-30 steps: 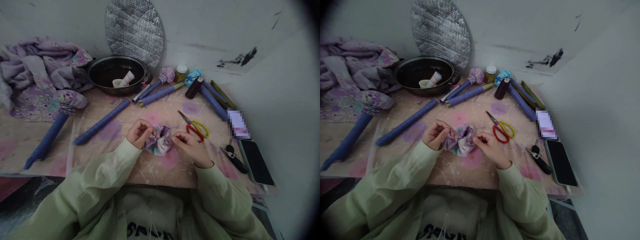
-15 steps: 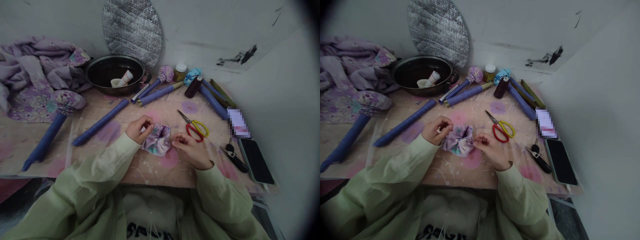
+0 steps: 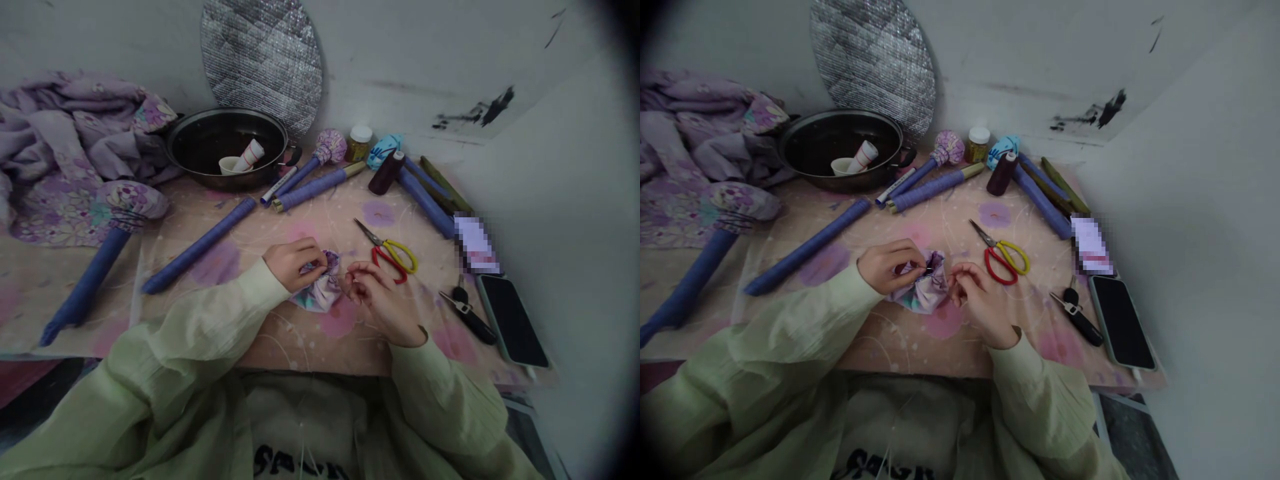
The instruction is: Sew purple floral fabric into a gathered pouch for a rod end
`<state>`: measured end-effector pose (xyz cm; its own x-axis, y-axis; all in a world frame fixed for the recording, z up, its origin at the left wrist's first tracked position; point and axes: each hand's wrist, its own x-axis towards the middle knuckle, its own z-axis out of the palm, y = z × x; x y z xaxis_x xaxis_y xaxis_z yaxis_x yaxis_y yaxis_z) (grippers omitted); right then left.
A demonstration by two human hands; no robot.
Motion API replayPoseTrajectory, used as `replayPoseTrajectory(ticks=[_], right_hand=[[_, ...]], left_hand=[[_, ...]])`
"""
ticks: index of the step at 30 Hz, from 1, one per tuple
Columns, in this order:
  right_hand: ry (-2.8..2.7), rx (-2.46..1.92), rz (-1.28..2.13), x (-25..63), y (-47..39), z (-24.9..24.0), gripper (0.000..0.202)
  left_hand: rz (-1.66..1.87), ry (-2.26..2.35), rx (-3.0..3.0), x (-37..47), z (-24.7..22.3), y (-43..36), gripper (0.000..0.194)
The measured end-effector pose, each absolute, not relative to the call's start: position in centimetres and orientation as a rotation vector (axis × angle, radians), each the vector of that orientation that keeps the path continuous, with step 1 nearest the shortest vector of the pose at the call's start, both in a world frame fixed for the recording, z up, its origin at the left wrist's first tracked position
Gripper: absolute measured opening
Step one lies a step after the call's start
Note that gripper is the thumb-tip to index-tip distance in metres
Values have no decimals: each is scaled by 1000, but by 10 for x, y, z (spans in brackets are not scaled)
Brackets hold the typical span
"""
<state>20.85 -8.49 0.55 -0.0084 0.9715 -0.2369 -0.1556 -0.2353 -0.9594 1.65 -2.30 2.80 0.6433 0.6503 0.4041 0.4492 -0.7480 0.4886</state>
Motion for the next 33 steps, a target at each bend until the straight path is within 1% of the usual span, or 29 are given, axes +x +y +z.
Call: replayPoseTrajectory(ticks=[7, 12, 18, 23, 29, 31, 33], right_hand=[[-1029, -1301, 1365, 207, -87, 14, 8], [-1120, -1316, 1299, 205, -90, 20, 9], [-1218, -1319, 1236, 199, -98, 27, 8], [-1256, -1311, 1208, 190, -104, 30, 7], [-1318, -1330, 1230, 184, -114, 23, 7], [-1400, -1405, 1103, 186, -119, 22, 7], [-1514, -1511, 850, 191, -121, 22, 9]], left_hand=[[586, 964, 2721, 31, 34, -31, 18], [418, 1068, 2713, 38, 36, -30, 13], [322, 1159, 2719, 43, 36, -30, 12], [336, 1161, 2762, 44, 33, -31, 14], [486, 1021, 2837, 41, 25, -31, 14], [540, 1013, 2853, 39, 23, -32, 14], [577, 1022, 2863, 38, 22, -33, 15]])
